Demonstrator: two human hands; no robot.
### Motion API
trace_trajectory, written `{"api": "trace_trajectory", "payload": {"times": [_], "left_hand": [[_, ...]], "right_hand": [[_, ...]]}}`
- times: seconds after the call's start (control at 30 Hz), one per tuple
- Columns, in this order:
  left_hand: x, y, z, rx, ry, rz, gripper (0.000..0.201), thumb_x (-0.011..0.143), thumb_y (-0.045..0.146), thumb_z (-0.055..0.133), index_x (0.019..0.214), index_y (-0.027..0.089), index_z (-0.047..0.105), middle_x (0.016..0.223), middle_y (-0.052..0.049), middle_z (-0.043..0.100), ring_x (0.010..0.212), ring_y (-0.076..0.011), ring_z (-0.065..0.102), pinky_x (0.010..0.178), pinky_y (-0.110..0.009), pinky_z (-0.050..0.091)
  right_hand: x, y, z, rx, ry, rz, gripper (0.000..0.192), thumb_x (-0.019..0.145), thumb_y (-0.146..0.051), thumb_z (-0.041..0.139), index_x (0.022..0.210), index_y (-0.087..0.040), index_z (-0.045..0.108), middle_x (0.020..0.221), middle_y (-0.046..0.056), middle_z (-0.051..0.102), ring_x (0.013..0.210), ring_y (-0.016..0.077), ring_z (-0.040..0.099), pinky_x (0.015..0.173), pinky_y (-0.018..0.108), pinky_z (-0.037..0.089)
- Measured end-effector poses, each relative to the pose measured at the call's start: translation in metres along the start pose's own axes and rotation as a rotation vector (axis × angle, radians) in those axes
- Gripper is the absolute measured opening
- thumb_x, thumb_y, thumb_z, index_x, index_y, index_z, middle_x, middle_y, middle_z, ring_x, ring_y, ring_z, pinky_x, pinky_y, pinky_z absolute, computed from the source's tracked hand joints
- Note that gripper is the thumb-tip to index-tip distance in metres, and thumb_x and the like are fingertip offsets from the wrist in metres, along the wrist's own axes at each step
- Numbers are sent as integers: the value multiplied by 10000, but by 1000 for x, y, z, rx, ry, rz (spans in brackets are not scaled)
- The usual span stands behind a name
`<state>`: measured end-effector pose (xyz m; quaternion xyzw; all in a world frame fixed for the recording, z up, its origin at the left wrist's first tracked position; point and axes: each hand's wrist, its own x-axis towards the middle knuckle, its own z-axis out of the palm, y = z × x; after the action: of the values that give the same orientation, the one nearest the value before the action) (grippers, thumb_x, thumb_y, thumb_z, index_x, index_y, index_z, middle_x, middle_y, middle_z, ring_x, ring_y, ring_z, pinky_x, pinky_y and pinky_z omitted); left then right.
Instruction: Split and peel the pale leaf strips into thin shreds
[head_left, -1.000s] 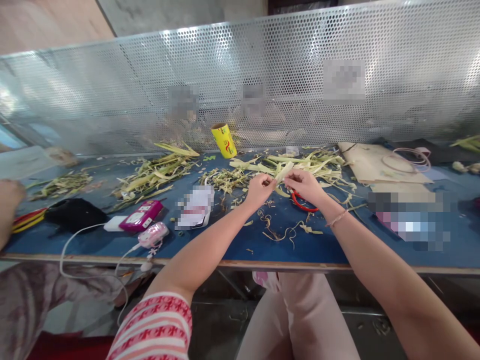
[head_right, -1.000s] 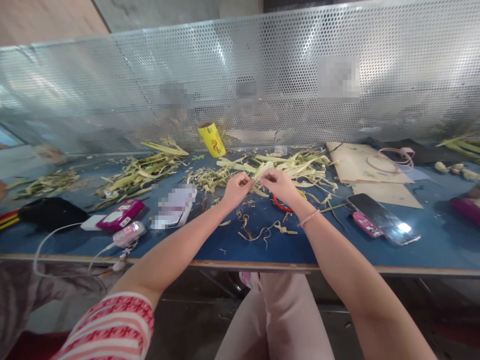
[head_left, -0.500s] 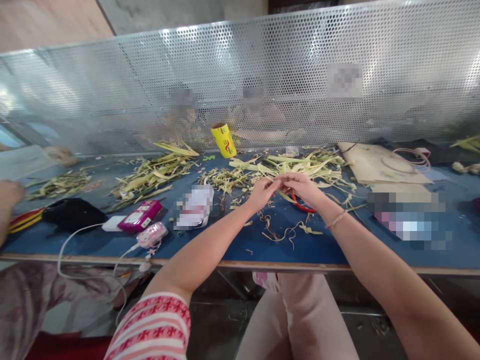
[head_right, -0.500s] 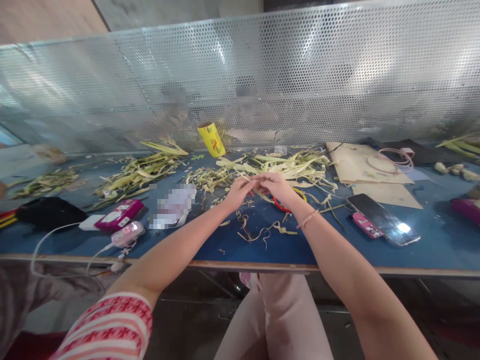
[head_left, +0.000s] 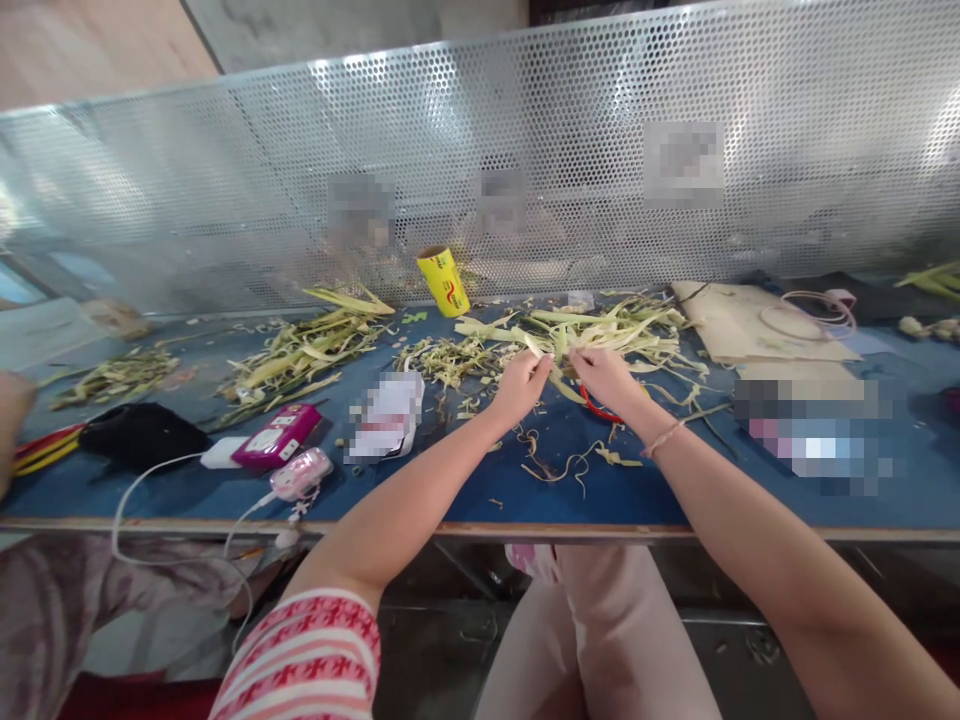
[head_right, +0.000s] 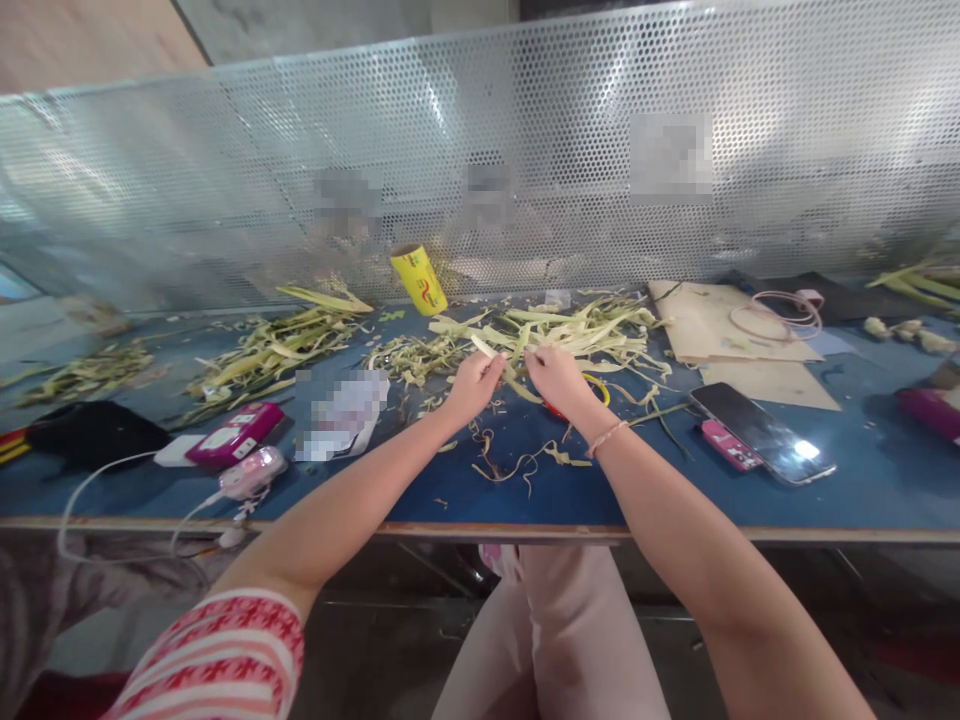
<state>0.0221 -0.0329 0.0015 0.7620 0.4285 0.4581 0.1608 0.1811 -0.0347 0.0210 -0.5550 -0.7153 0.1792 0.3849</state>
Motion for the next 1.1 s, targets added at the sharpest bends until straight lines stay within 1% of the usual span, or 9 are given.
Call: {"api": "trace_trajectory", "payload": {"times": [0.13,0.23,0.4,0.47,0.57,0.7,0.87,0.97,1.1], "left_hand": [[0,2,1,-27,-82,58,417,906,385,434,539,191,392,555,0,453,596,-134,454,641,-272,351],[-2,3,2,-59,-177,72,417,911,409,404,557,188,417,578,-11,487,605,-136,475,622,-268,368],[-4,5,3,-135,-199,-60,376,894,408,431,597,180,469,565,-1,505,560,-126,508,560,-252,390],[-3,5,3,-190,-204,-172,371,894,409,436,609,175,483,538,10,501,513,-116,512,531,-245,392],[-1,3,4,-286,-208,-303,378,897,419,442,614,172,488,486,24,494,454,-102,504,506,-237,396],[2,-1,9,-449,-182,-442,344,874,391,498,610,171,482,450,46,457,405,-87,467,465,-232,406],[3,-4,12,-654,-108,-540,284,840,353,549,632,172,482,462,60,428,389,-77,436,416,-225,390],[2,-2,12,-706,-91,-530,215,822,304,564,669,166,507,483,61,438,391,-72,435,416,-221,383],[0,1,12,-702,-138,-489,226,813,291,581,654,154,497,505,55,464,408,-64,447,449,-222,403]], "right_hand": [[3,3,1,73,-127,159,479,879,-417,442,452,-204,389,458,-14,377,501,127,379,561,293,279],[5,9,4,155,-110,206,478,851,-508,463,485,-204,414,460,-26,372,489,118,357,537,287,268],[12,19,10,225,-5,107,306,828,-427,477,656,-187,555,592,-4,515,572,138,452,573,281,344],[14,21,10,165,64,49,261,820,-397,483,688,-186,559,663,20,563,625,158,495,613,292,381],[14,22,7,29,171,-123,159,802,-293,493,802,-175,599,851,82,648,754,200,555,734,336,428],[8,17,4,-114,234,-356,328,808,-166,445,1079,-156,629,1021,124,690,949,259,560,899,407,393],[-3,9,3,-174,120,-416,409,903,-185,360,1217,-228,620,1038,97,686,1022,262,534,875,413,356],[-5,7,3,-131,59,-406,399,904,-174,343,1143,-240,655,1051,100,655,1019,250,525,889,420,342],[-8,7,3,-74,8,-398,325,941,-287,325,1019,-206,630,1068,119,612,997,243,515,891,428,347]]}}
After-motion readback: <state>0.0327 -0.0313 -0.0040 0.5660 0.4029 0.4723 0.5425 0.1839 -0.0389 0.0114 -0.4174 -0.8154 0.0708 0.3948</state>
